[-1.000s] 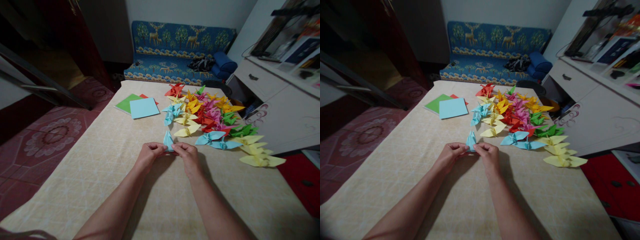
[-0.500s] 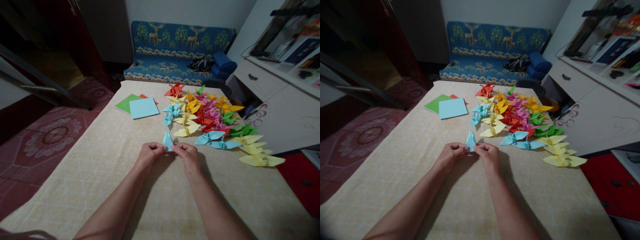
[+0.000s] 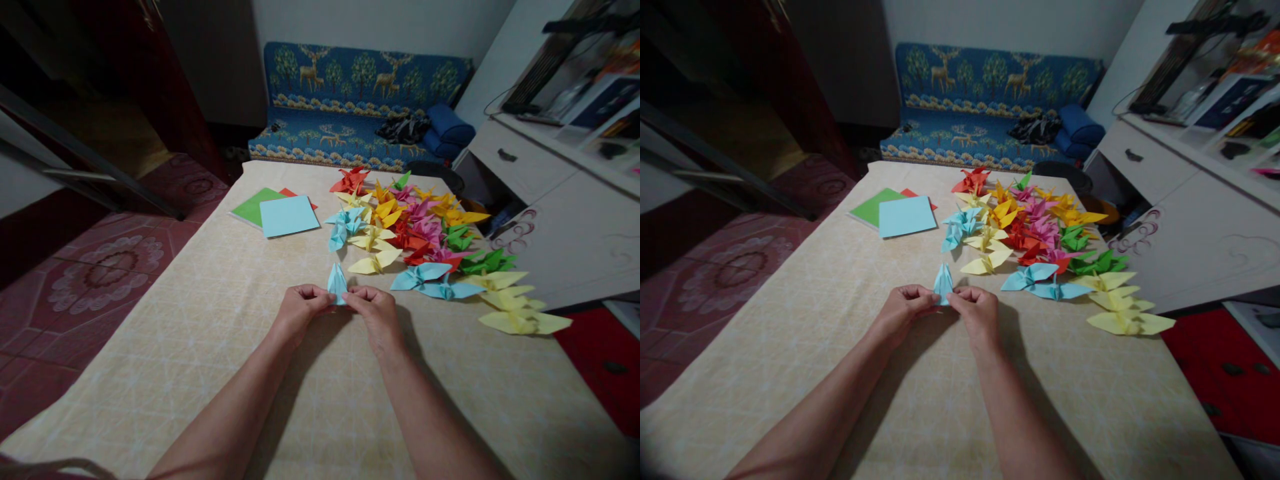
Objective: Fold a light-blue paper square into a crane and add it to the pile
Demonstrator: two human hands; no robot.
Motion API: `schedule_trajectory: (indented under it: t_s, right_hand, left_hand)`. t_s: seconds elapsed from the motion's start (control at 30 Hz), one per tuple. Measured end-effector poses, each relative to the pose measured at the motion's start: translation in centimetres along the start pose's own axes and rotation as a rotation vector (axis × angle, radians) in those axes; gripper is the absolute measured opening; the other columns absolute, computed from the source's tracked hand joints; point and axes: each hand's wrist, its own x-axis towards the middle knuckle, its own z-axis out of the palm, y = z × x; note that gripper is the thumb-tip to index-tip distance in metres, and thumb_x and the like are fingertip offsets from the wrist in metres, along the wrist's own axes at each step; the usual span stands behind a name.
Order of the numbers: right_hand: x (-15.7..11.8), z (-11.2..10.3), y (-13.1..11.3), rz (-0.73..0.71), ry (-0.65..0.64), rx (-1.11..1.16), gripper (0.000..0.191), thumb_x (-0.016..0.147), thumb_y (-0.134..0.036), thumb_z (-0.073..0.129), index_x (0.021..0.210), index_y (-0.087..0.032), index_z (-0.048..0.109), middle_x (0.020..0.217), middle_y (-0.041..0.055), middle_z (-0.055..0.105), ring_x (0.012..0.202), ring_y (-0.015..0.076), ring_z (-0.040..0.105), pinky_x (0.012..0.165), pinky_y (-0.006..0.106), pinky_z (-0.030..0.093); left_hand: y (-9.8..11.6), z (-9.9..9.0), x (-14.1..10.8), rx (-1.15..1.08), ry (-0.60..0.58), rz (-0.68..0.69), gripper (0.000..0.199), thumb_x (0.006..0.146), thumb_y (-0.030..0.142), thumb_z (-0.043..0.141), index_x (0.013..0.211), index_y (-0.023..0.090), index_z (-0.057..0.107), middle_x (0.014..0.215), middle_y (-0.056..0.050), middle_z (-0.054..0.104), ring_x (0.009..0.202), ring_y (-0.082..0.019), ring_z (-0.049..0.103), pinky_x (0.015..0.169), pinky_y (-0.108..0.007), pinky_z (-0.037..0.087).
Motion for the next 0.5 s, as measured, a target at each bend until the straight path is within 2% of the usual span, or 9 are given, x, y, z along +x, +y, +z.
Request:
schedule_trajectory:
  t_s: [0.3,0.5]
  right_hand:
    - [-0.23,0.10,-0.11,-0.023,-0.007,-0.018,0.015,0.054,-0.030,0.074,0.045,-0.023,0.064,0.065,-0.0003,0.069,0.066,0.0163,0.059,0.064,0.027,0.044]
    - [-0.27,0.15,-0.06,-0.049,0.003,-0.052,0.019,0.055,-0.032,0.073,0.046,-0.021,0.061,0.064,0.0017,0.068,0.063,0.0170,0.058,0.061,0.028,0.044]
  left_hand:
    - [0.16,0.28,-0.16,-0.004,0.037,0.014,0.028,0.047,0.027,0.088,0.054,0.012,0.066,0.054,-0.002,0.066,0.052,-0.011,0.062,0.060,-0.022,0.051]
    - [0.09,0.32,-0.15,0.011,0.056,0.027,0.029,0.046,0.027,0.088,0.054,0.012,0.065,0.053,-0.001,0.065,0.050,-0.010,0.059,0.058,-0.021,0.050]
